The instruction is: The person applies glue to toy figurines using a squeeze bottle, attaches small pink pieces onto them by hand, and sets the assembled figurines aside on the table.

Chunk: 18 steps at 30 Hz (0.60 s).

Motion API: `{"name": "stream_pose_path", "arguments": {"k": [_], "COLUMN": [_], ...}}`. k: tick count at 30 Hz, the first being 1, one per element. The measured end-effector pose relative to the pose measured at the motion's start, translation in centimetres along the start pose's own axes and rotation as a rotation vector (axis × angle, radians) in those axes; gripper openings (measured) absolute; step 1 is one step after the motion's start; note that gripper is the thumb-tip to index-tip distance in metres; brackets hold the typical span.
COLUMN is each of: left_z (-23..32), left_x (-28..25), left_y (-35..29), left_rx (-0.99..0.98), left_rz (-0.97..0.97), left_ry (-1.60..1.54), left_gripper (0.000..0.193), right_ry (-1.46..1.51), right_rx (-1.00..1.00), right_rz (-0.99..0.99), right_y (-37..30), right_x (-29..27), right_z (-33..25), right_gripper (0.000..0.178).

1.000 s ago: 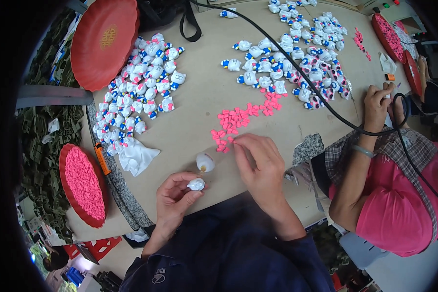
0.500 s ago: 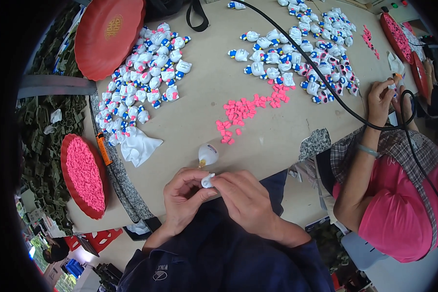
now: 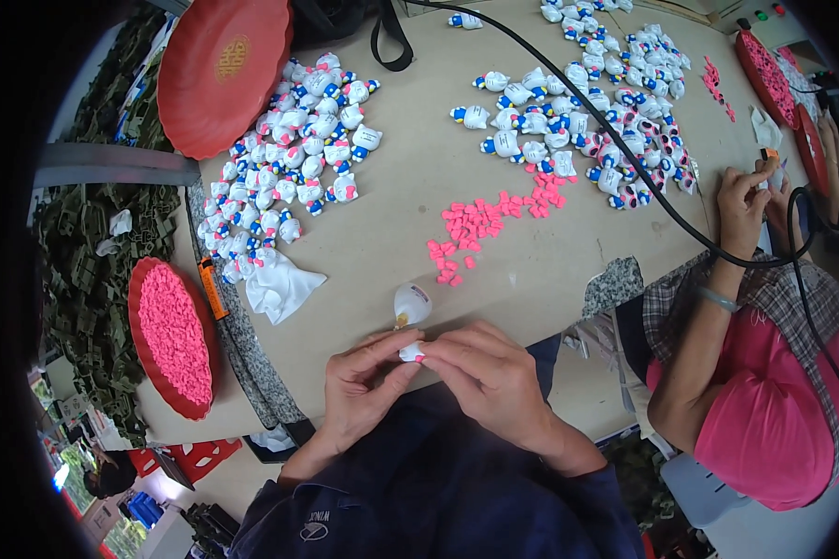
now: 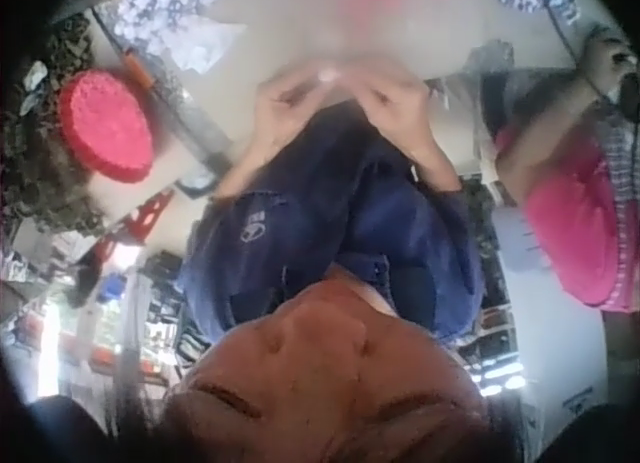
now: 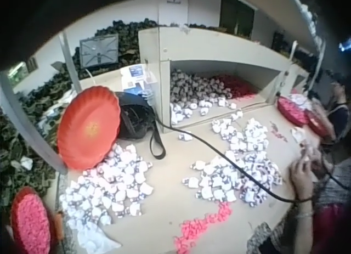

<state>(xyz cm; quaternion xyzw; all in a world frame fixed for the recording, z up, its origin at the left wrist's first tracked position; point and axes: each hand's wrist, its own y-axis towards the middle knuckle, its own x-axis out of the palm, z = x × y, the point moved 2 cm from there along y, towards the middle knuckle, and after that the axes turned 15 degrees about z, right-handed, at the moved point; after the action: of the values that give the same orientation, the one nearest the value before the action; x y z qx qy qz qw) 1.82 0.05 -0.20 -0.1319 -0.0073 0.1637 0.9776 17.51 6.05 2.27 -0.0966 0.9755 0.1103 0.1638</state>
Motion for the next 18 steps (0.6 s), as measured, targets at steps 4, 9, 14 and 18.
{"name": "stream_pose_path", "arguments": {"k": [4, 9, 14, 18], "left_z": [-0.1, 0.3, 2.0, 3.0], "left_x": [-0.1, -1.4, -2.3, -2.7], "left_y": [0.1, 0.0, 4.3, 6.5], "left_rx": [0.091, 0.029, -0.03, 0.12], "left_rz": [0.021, 0.007, 0.227, 0.439], "left_ry": [0.045, 0.073, 0.085, 0.098], "left_gripper": [0.037, 0.031, 0.03, 0.027], "right_ry": [-0.019, 0.057, -0.084, -0.079], "right_rx": [-0.054, -0.066, -0.092, -0.049], "right_rz": [0.032, 0.062, 0.237, 0.276], "right_y": [-0.2, -0.8, 0.6, 1.8], "right_x": [0.6, 1.5, 0.7, 3.0], "right_z": [-0.1, 0.3, 0.9, 1.2], "right_gripper": [0.02, 0.022, 0.036, 0.045]}}
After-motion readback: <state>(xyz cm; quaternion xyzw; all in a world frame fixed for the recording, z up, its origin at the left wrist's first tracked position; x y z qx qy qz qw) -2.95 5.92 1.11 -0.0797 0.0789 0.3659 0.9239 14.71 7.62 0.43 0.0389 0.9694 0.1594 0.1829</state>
